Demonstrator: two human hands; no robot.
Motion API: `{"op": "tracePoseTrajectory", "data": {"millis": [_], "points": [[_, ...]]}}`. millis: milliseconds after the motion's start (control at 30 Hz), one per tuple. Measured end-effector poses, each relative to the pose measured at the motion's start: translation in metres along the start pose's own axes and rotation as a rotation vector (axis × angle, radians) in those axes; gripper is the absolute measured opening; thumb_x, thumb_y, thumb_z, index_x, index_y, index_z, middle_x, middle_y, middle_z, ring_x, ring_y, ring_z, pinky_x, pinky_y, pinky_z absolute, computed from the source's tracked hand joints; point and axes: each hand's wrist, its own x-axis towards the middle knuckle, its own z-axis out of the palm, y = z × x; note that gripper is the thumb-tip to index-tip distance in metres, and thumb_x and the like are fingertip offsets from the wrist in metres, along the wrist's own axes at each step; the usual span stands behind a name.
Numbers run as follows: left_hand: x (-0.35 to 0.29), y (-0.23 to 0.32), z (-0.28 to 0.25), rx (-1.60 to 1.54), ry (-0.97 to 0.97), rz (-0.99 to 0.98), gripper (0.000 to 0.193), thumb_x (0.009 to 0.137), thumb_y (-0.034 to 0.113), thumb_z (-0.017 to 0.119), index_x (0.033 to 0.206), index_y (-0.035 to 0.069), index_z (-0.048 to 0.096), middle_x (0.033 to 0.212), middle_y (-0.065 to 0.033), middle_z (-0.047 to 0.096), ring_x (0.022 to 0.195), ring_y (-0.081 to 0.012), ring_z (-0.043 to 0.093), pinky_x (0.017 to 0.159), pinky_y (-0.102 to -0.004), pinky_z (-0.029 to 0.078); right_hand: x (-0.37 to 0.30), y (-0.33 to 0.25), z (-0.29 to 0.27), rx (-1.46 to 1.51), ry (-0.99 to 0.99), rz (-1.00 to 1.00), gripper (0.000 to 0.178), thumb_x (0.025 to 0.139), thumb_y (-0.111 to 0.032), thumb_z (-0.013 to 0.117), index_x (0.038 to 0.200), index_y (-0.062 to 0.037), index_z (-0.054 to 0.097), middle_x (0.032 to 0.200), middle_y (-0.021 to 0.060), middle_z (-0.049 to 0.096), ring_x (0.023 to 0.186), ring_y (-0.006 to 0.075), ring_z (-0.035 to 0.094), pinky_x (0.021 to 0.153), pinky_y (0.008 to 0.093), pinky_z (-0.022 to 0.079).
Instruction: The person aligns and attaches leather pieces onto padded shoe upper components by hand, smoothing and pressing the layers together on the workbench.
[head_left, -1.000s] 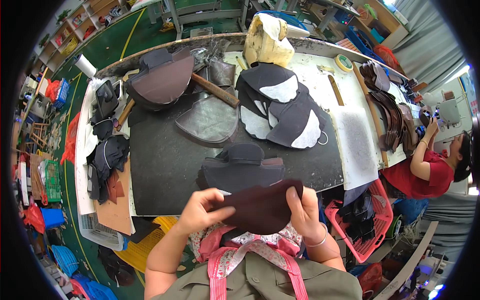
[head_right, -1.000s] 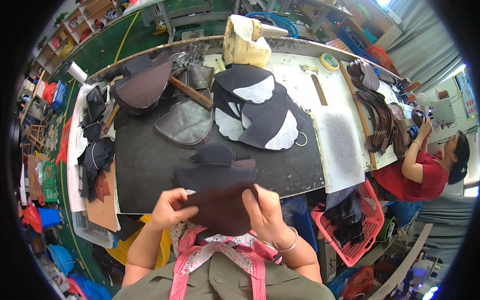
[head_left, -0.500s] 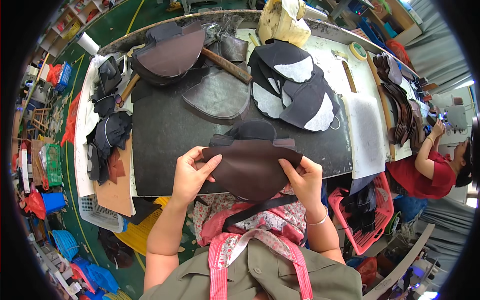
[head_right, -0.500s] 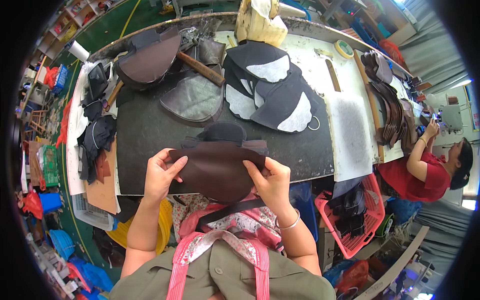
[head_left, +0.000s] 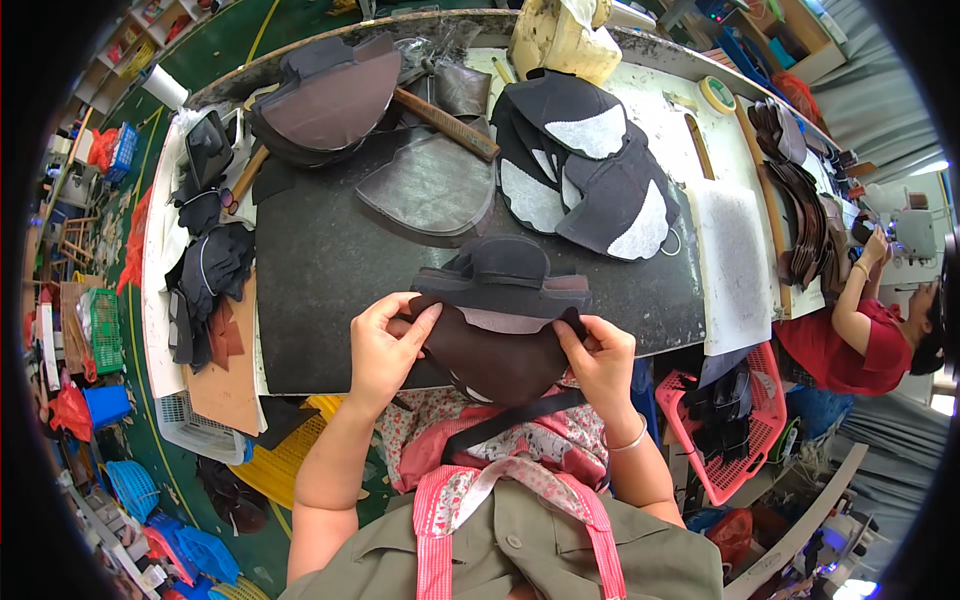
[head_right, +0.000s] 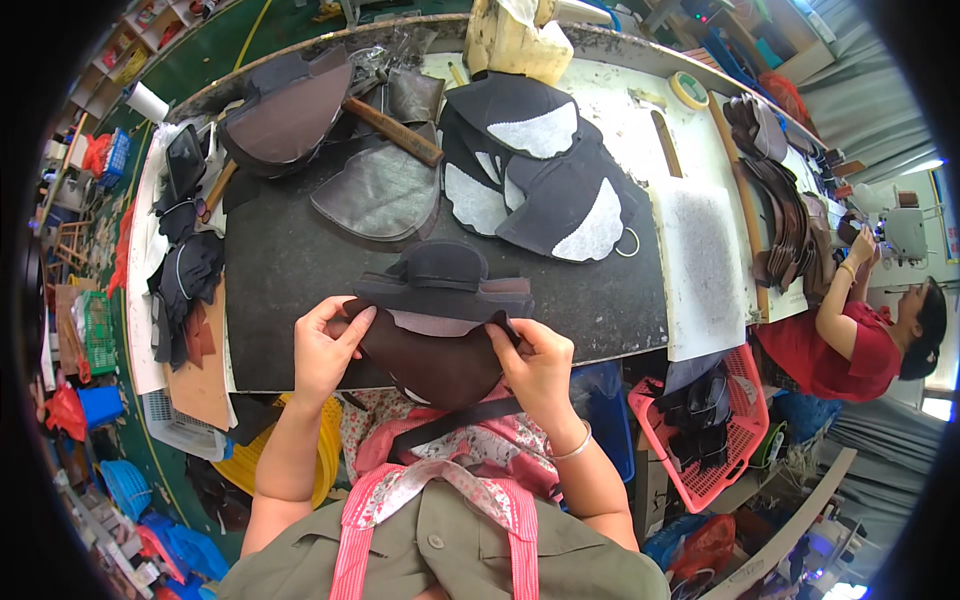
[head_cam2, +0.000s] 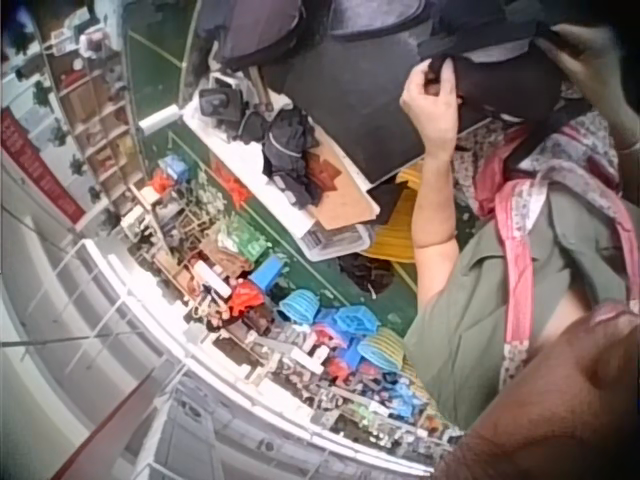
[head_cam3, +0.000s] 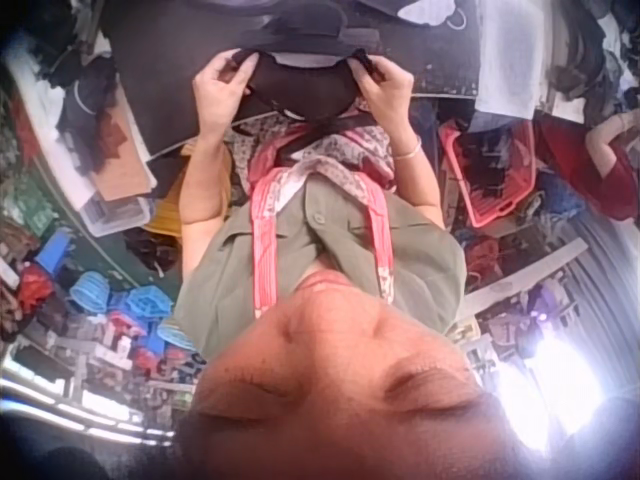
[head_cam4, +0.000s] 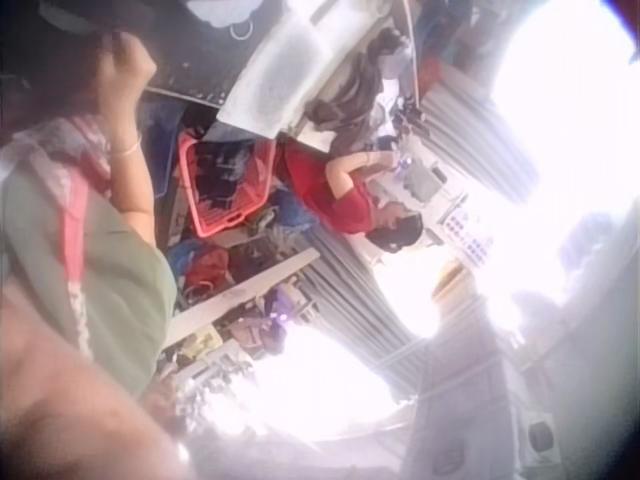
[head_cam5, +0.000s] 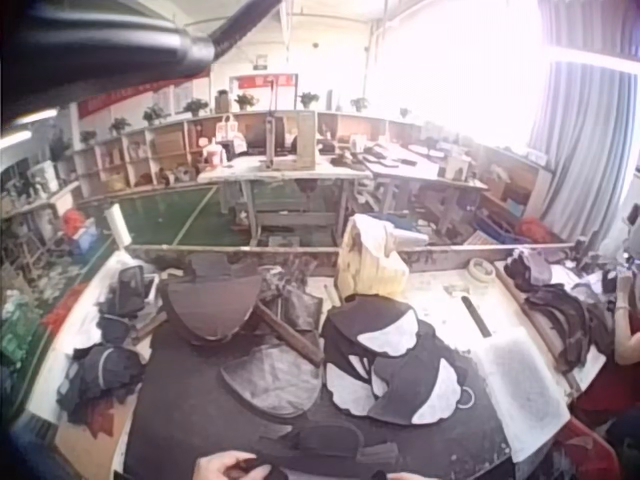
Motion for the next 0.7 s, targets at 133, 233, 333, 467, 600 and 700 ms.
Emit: {"op": "tracePoseTrajectory", "data": {"millis": [133,233,333,467,600,700], "points": [[0.000,0.000,0.001,0.036,-0.013,0.016,0.014,0.082,0.009,0.070,0.089,-0.003,0.065,0.074,-0.0026,0.064,0.056,-0.0046,0.058,0.046,-0.0189,0.046,0.001,0.016,0.002,-0.097,0.056,-0.114,0.013,0.076,-0.004,0.073,0.079,0.0041,0.064,0.054,0.0032,0.053,0.042,0.0044,0.044,0.040,0.0222,0.033],[0.000,-0.001,0.002,0.058,-0.012,0.006,0.014,0.082,0.008,0.070,0.088,-0.003,0.065,0.075,-0.0035,0.064,0.057,-0.0054,0.059,0.047,-0.0197,0.047,0.001,0.018,0.002,-0.127,0.060,-0.136,0.014,0.073,-0.003,0.075,0.079,0.0039,0.063,0.056,0.0054,0.053,0.043,0.0058,0.043,0.041,0.0232,0.033],[0.000,0.000,0.004,0.080,-0.001,0.031,0.014,0.081,0.007,0.070,0.087,-0.004,0.065,0.077,-0.0044,0.064,0.057,-0.0064,0.060,0.047,-0.0207,0.048,0.001,0.010,0.001,-0.176,0.066,-0.164,0.015,0.073,-0.003,0.075,0.078,0.0035,0.063,0.057,0.0060,0.053,0.043,0.0074,0.043,0.041,0.0236,0.034],[0.000,-0.002,0.006,0.106,-0.018,0.027,0.015,0.080,0.007,0.071,0.087,-0.005,0.064,0.078,-0.0051,0.064,0.057,-0.0073,0.061,0.048,-0.0214,0.048,0.002,0.009,0.000,-0.263,0.101,-0.263,0.015,0.073,-0.002,0.074,0.077,0.0034,0.061,0.060,0.0062,0.054,0.044,0.0083,0.045,0.042,0.0239,0.035],[0.001,-0.002,0.010,0.115,0.001,0.033,0.015,0.080,0.006,0.071,0.086,-0.005,0.065,0.076,-0.0052,0.064,0.057,-0.0073,0.061,0.048,-0.0212,0.048,0.003,0.004,-0.003,-0.256,0.115,-0.231,0.014,0.074,-0.002,0.073,0.077,0.0036,0.061,0.062,0.0064,0.055,0.044,0.0086,0.046,0.043,0.0232,0.036],[0.002,-0.003,0.009,0.138,0.009,0.035,0.015,0.080,0.006,0.071,0.087,-0.006,0.064,0.075,-0.0051,0.063,0.056,-0.0071,0.060,0.048,-0.0208,0.047,0.006,0.016,-0.005,-0.201,0.138,-0.182,0.014,0.075,-0.003,0.072,0.077,0.0037,0.060,0.061,0.0055,0.056,0.046,0.0071,0.047,0.044,0.0217,0.037]]}}
